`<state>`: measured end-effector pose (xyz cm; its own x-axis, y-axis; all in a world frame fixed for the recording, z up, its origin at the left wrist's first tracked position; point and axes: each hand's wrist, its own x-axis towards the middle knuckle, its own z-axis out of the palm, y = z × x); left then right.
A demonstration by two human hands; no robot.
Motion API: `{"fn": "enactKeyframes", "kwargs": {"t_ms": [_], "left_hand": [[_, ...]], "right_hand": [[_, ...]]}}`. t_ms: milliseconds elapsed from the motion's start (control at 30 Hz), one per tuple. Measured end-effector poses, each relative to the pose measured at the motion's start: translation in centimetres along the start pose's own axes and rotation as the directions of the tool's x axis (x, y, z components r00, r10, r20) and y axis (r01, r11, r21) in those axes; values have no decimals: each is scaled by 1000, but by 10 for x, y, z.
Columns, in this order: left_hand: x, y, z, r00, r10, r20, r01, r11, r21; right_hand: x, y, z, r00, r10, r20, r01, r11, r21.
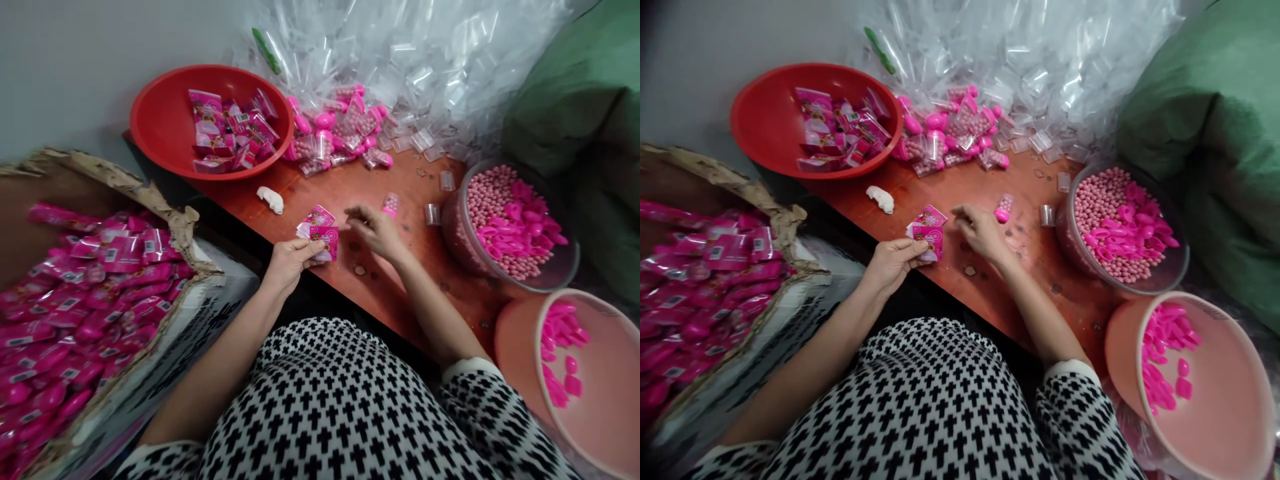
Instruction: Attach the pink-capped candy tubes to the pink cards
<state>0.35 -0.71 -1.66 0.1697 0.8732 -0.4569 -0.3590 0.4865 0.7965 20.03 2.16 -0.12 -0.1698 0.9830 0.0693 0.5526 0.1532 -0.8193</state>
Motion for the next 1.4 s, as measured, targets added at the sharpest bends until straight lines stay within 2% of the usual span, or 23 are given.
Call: {"fn": "enactKeyframes", "kwargs": {"t_ms": [33,100,167,267,333,500,567,600,667,733,767,800,833,900,967,1067,1267,1400], "left_hand": [[0,0,1,1000,-9,-22,9,1000,-8],[0,-2,3,998,-37,-54,35,999,-35],[0,-2,5,995,-66,-80,59,994,-89],[3,-1,8,987,-107,-119,81,974,-210],[5,2,11,980,-133,-146,84,949,-304],[9,8,19,963,-184,-199,58,859,-509],[9,9,22,958,-197,-207,48,825,-563],[9,9,23,956,-204,-213,44,812,-582],[8,10,24,947,-219,-233,34,794,-607],[6,10,24,940,-235,-248,29,780,-625],[6,10,24,940,-235,-248,26,773,-634],[5,9,24,942,-229,-244,20,765,-643],[5,8,24,947,-218,-235,12,757,-653],[4,7,24,958,-188,-216,-5,742,-670],[3,6,25,966,-169,-196,-11,730,-683],[2,7,27,972,-167,-163,8,723,-691],[-2,9,29,978,-147,-149,11,745,-667],[-4,7,28,987,-49,-150,-48,811,-583]], "right_hand": [[2,5,-13,999,-34,-28,27,978,-205],[6,17,-41,998,-52,36,63,831,-553],[10,29,-63,987,0,159,117,672,-731],[14,44,-84,954,55,295,211,579,-788],[13,52,-88,951,53,304,224,561,-797],[5,61,-76,993,16,120,97,483,-870],[1,58,-67,999,8,47,37,508,-861],[-1,54,-61,1000,3,-9,-9,554,-833],[-10,41,-47,991,3,-132,-92,734,-673],[-24,21,-28,980,49,-194,-109,944,-310],[-33,10,-16,981,101,-168,-111,993,-50],[-42,-1,-4,981,152,-119,-125,971,205],[-51,-12,9,977,198,-78,-152,906,395],[-66,-30,33,962,271,-37,-198,784,589],[-74,-42,51,946,321,-42,-218,726,652],[-76,-47,65,931,357,-75,-227,730,645],[-74,-43,72,923,360,-134,-206,759,618],[-72,-43,75,927,353,-128,-197,748,633]]}}
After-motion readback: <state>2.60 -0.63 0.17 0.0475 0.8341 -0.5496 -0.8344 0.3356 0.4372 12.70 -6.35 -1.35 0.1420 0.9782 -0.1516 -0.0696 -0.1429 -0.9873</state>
